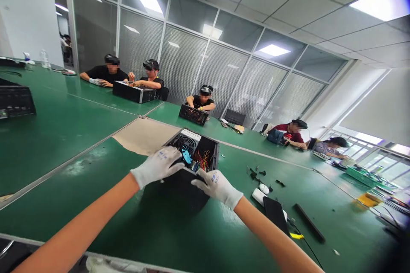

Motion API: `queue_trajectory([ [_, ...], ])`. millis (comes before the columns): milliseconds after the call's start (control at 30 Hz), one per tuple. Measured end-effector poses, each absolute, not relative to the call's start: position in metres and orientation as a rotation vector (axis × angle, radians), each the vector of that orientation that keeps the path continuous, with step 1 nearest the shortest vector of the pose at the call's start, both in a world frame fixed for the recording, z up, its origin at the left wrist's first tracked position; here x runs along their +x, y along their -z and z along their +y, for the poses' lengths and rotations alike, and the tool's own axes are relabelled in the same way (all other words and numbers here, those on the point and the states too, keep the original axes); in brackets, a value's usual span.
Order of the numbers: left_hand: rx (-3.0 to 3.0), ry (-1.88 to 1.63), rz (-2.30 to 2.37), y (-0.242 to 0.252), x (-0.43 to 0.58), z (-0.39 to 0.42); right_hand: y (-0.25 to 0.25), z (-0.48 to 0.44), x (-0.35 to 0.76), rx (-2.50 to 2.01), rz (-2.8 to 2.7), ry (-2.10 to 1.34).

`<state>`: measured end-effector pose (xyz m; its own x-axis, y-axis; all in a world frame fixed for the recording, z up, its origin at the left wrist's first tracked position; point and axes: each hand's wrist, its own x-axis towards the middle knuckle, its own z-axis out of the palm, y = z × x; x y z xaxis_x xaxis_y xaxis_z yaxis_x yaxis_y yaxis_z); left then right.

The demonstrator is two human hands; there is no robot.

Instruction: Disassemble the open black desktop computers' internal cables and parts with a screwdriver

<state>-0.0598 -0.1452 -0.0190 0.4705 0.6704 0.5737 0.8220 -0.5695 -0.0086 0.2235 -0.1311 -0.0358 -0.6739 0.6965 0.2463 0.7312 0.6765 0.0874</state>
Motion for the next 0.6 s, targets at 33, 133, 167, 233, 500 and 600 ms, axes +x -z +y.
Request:
queue_trajectory([
  [33,-2.477,0.654,-1.330,0.020,-0.050,-0.142,0.034,-0.128,0.224,-1.150,-2.724,0.252],
  [133,-2.486,0.428,-1.491,0.024,-0.034,-0.137,0.031,-0.123,0.228,-1.133,-2.758,0.239],
  [167,-2.476,0.380,-1.514,0.023,-0.031,-0.139,0.031,-0.124,0.230,-1.115,-2.764,0.241],
  [233,-2.460,0.318,-1.527,0.020,-0.025,-0.150,0.034,-0.128,0.238,-1.053,-2.775,0.242],
  [500,-2.457,0.279,-1.883,0.019,0.026,-0.195,0.006,-0.100,0.276,-0.882,-2.897,-0.030],
  [600,-2.554,0.243,-1.817,0.014,0.028,-0.188,-0.013,-0.055,0.258,-0.945,-2.882,0.137],
])
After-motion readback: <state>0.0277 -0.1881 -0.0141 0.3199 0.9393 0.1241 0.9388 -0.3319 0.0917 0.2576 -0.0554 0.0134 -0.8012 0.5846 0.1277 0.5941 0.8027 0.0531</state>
